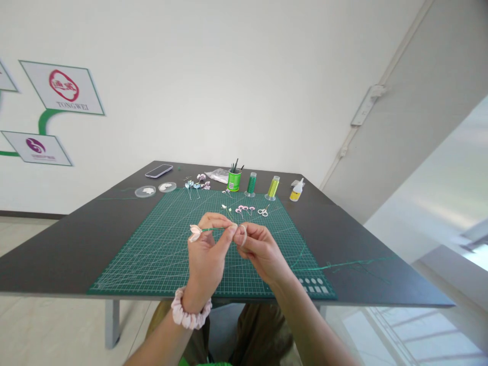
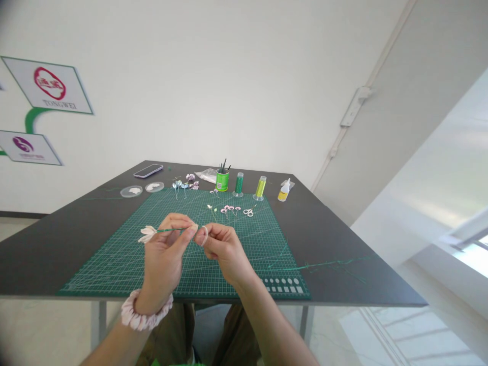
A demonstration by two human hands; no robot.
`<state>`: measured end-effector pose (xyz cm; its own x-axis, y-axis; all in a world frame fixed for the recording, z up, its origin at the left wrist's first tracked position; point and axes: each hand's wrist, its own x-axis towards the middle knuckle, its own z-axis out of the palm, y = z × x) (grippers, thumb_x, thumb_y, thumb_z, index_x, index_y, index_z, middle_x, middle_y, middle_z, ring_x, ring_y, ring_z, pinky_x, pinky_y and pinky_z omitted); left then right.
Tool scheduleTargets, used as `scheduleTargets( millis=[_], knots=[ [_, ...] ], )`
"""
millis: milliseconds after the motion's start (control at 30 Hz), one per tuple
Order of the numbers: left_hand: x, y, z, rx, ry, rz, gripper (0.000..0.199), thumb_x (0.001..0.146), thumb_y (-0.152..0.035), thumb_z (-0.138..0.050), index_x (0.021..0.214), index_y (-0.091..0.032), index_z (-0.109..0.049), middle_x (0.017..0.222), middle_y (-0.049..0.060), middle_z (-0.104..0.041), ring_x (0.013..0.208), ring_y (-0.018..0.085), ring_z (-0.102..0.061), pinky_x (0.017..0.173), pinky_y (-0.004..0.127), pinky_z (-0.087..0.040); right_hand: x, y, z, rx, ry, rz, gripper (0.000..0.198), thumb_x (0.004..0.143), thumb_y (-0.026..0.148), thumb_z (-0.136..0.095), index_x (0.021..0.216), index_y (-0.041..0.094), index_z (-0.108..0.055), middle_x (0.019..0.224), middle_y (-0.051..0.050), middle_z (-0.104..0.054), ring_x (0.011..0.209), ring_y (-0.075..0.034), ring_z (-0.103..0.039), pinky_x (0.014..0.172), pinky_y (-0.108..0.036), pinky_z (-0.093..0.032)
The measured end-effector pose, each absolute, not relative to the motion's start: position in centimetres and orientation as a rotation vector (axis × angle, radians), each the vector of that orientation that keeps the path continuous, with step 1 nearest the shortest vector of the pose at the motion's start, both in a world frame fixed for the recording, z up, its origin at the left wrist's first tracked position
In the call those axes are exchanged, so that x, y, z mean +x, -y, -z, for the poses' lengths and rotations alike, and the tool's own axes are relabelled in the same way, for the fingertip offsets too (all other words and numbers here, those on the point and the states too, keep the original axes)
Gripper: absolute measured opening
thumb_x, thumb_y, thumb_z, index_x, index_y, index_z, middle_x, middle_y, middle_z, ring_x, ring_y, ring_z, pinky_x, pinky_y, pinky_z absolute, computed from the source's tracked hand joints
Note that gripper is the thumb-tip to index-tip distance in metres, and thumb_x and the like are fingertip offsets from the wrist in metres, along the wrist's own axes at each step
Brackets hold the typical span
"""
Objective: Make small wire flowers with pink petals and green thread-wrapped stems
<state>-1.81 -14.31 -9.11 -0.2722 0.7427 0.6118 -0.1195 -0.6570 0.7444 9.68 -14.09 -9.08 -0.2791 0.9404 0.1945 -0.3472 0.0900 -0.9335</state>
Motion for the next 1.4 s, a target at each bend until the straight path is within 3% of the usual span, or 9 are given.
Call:
scheduleTargets(
  millis=[367, 533, 667, 833, 967, 1133, 1267, 1400],
  knots=[
    [-2.1, 14.2, 9.5, 1.615, -0.834, -2.018, 0.008, 0.075, -0.015, -0.07, 0.071, -0.022, -0.066, 0.077, 0.001, -0.063, 0.078, 0.015, -0.058, 0.074, 0.031, -0.048, 10.5, 17.0, 6.2, -0.961, 1.667, -0.355, 0.015, 0.085, 0.021, -0.055, 0.071, 0.019, -0.061, 0.052, 0.006, -0.037, 0.046, -0.009, -0.03, 0.046, -0.025, -0.026],
    [-2.1, 14.7, 9.4, 1.633, -0.811, -2.003, 0.008, 0.076, -0.016, -0.069, 0.071, -0.022, -0.067, 0.076, 0.001, -0.064, 0.078, 0.016, -0.059, 0.074, 0.032, -0.048, 11.4, 16.4, 4.4, -0.992, 1.816, -0.13, 0.019, 0.087, 0.018, -0.053, 0.071, 0.019, -0.063, 0.057, 0.004, -0.044, 0.051, -0.01, -0.035, 0.051, -0.026, -0.029],
    [-2.2, 15.0, 9.3, 1.593, -0.752, -1.96, 0.008, 0.075, -0.016, -0.07, 0.072, -0.022, -0.068, 0.076, 0.001, -0.064, 0.079, 0.016, -0.06, 0.076, 0.032, -0.048, 12.1, 15.3, 3.1, -0.991, 1.901, -0.265, 0.016, 0.084, 0.019, -0.056, 0.07, 0.019, -0.063, 0.056, 0.005, -0.04, 0.052, -0.01, -0.035, 0.052, -0.026, -0.028],
    [-2.3, 15.3, 9.0, 1.512, -0.709, -1.904, 0.008, 0.074, -0.016, -0.072, 0.07, -0.022, -0.07, 0.076, 0.002, -0.064, 0.079, 0.016, -0.059, 0.076, 0.031, -0.047, 12.7, 13.0, 2.8, -0.92, 1.886, -0.827, 0.014, 0.077, 0.029, -0.064, 0.068, 0.018, -0.064, 0.051, 0.006, -0.038, 0.05, -0.009, -0.029, 0.048, -0.026, -0.022],
    [-2.2, 15.2, 8.9, 1.442, -0.682, -1.86, 0.008, 0.073, -0.016, -0.072, 0.069, -0.022, -0.071, 0.077, 0.001, -0.063, 0.077, 0.015, -0.059, 0.074, 0.029, -0.047, 12.4, 11.4, 4.2, -0.783, 1.722, -1.202, 0.016, 0.069, 0.032, -0.071, 0.065, 0.017, -0.065, 0.055, 0.004, -0.048, 0.051, -0.008, -0.032, 0.048, -0.025, -0.022],
    [-2.0, 14.5, 9.1, 1.373, -0.637, -1.883, 0.008, 0.072, -0.015, -0.072, 0.068, -0.022, -0.07, 0.077, 0.001, -0.063, 0.077, 0.014, -0.059, 0.074, 0.028, -0.048, 11.2, 10.9, 7.0, -0.685, 1.424, -1.591, 0.024, 0.061, 0.036, -0.078, 0.062, 0.016, -0.063, 0.049, 0.007, -0.041, 0.045, -0.005, -0.024, 0.045, -0.023, -0.014],
    [-2.0, 13.7, 9.3, 1.372, -0.657, -1.908, 0.009, 0.073, -0.014, -0.07, 0.069, -0.022, -0.069, 0.077, 0.0, -0.062, 0.077, 0.013, -0.059, 0.076, 0.028, -0.047, 10.3, 11.6, 8.3, -0.648, 1.262, -1.655, 0.028, 0.059, 0.037, -0.08, 0.062, 0.017, -0.061, 0.049, 0.008, -0.039, 0.044, -0.005, -0.021, 0.045, -0.023, -0.013],
    [-2.1, 13.0, 9.6, 1.452, -0.742, -1.972, 0.008, 0.074, -0.015, -0.069, 0.068, -0.021, -0.068, 0.076, 0.0, -0.062, 0.078, 0.014, -0.058, 0.076, 0.029, -0.047, 9.9, 12.6, 8.4, -0.71, 1.295, -1.459, 0.028, 0.065, 0.038, -0.075, 0.06, 0.018, -0.058, 0.049, 0.009, -0.033, 0.045, -0.006, -0.019, 0.044, -0.024, -0.014]
  ],
)
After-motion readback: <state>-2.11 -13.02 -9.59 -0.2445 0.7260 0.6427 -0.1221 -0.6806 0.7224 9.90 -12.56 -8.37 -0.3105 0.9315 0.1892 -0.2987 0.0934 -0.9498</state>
